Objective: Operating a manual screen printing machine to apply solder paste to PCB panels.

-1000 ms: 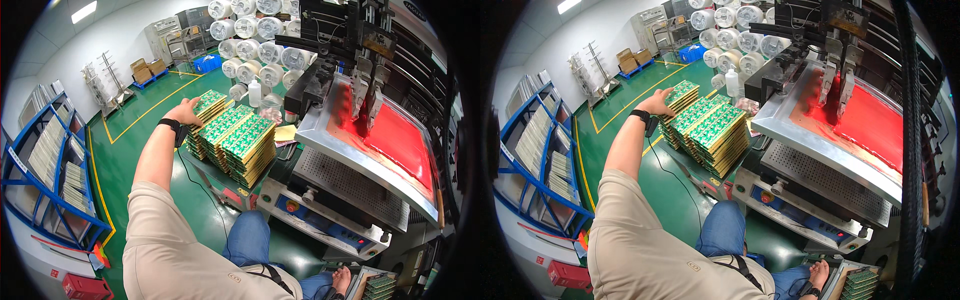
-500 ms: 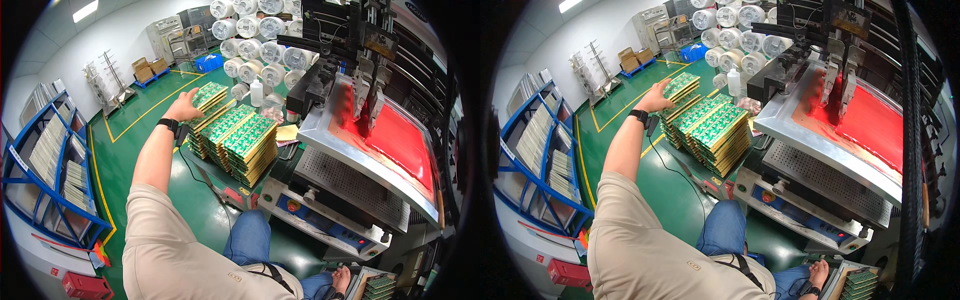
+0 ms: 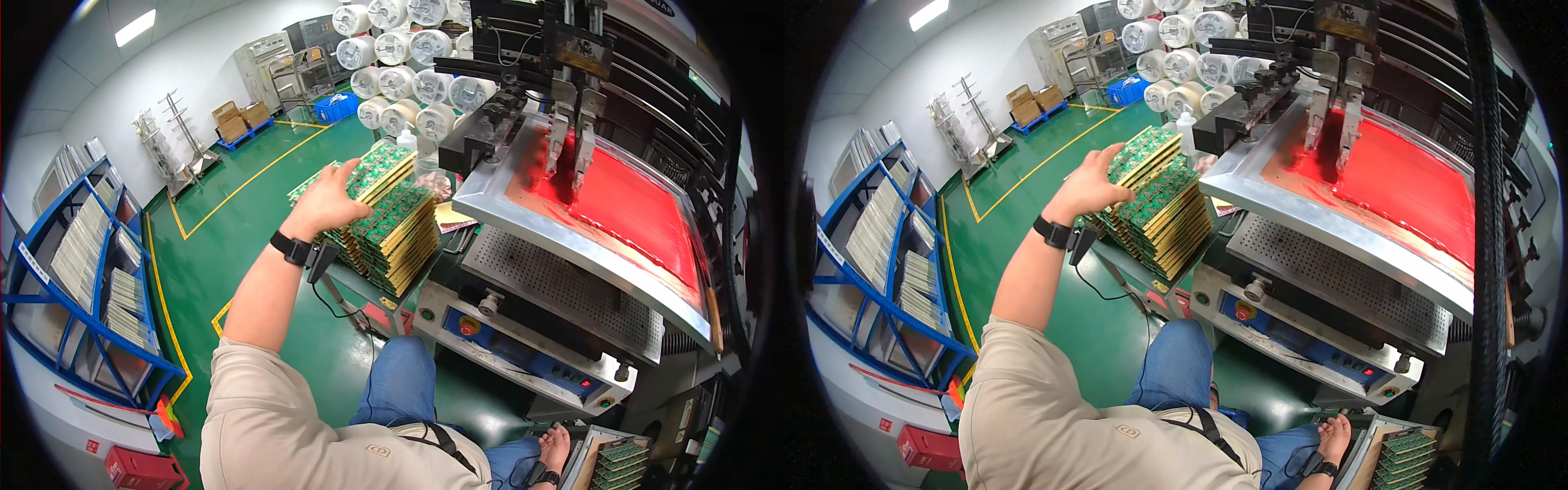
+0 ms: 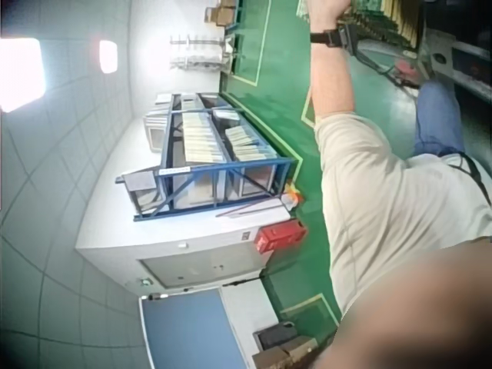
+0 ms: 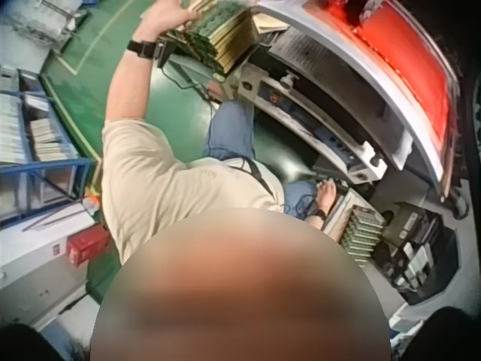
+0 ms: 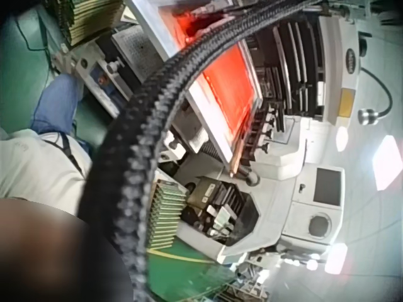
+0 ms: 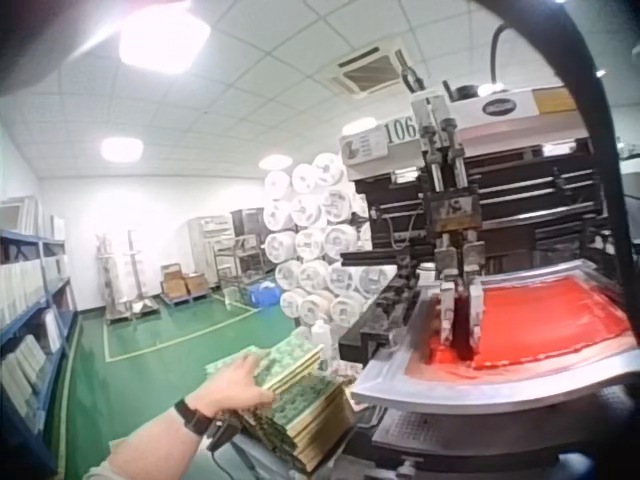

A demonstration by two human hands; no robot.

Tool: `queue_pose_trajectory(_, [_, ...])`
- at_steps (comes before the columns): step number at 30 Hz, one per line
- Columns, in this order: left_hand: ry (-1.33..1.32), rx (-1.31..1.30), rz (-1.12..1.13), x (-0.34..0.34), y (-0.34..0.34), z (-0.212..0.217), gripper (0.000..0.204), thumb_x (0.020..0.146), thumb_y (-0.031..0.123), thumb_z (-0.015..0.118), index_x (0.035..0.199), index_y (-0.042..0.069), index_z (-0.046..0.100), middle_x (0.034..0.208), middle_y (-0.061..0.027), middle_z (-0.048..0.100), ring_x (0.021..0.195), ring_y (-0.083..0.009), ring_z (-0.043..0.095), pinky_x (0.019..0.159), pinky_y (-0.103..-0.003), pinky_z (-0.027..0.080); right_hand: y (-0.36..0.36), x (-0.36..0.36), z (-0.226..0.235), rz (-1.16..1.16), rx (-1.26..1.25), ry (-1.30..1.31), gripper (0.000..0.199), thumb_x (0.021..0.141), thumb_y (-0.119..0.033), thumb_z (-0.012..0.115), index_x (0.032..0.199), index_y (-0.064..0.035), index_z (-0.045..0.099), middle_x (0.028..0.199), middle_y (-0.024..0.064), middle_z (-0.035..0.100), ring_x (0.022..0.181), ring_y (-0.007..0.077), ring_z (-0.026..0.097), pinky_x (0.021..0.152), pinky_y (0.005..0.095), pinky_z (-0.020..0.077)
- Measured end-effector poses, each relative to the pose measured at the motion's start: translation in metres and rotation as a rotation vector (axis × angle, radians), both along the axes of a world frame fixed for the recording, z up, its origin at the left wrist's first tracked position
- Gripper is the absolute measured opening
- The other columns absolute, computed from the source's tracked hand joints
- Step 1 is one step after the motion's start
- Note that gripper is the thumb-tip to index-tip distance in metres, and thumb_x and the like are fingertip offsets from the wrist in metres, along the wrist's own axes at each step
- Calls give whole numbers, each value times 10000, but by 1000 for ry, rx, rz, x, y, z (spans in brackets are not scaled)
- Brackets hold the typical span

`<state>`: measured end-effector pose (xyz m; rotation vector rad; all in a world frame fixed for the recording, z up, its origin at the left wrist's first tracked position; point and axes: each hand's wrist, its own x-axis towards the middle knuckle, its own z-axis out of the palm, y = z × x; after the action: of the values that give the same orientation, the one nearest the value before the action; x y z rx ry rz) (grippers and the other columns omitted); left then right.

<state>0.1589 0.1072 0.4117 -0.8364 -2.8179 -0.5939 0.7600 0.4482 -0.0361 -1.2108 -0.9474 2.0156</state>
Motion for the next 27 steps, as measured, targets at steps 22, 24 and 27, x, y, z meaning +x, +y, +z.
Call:
queue_pose_trajectory(22, [-31,-101,111,39,42,-25,941,665,387,790,1491,142,410,1395,-243,478,1252,-383,537,1051,-427,453,-4,9,1,-47,-16,154,268,1001,-213,589,1225,-75,537,937,76,652,755,178,623,638,309,555])
queue_pose_trajectory(24, [-30,-94,117,39,42,-24,941,663,385,789,1491,144,412,1390,-244,483,1250,-384,539,1051,-427,453,-5,5,2,-51,-14,140,248,1008,-208,565,1221,-81,547,920,67,642,753,176,608,642,309,538])
queue_pose_trajectory(27, [-42,-103,124,40,39,-22,951,677,441,795,1489,126,413,1396,-248,483,1274,-382,523,1062,-432,443,-6,5,4,-46,-10,122,238,1012,-207,553,1216,-84,555,913,61,639,752,173,601,646,308,530])
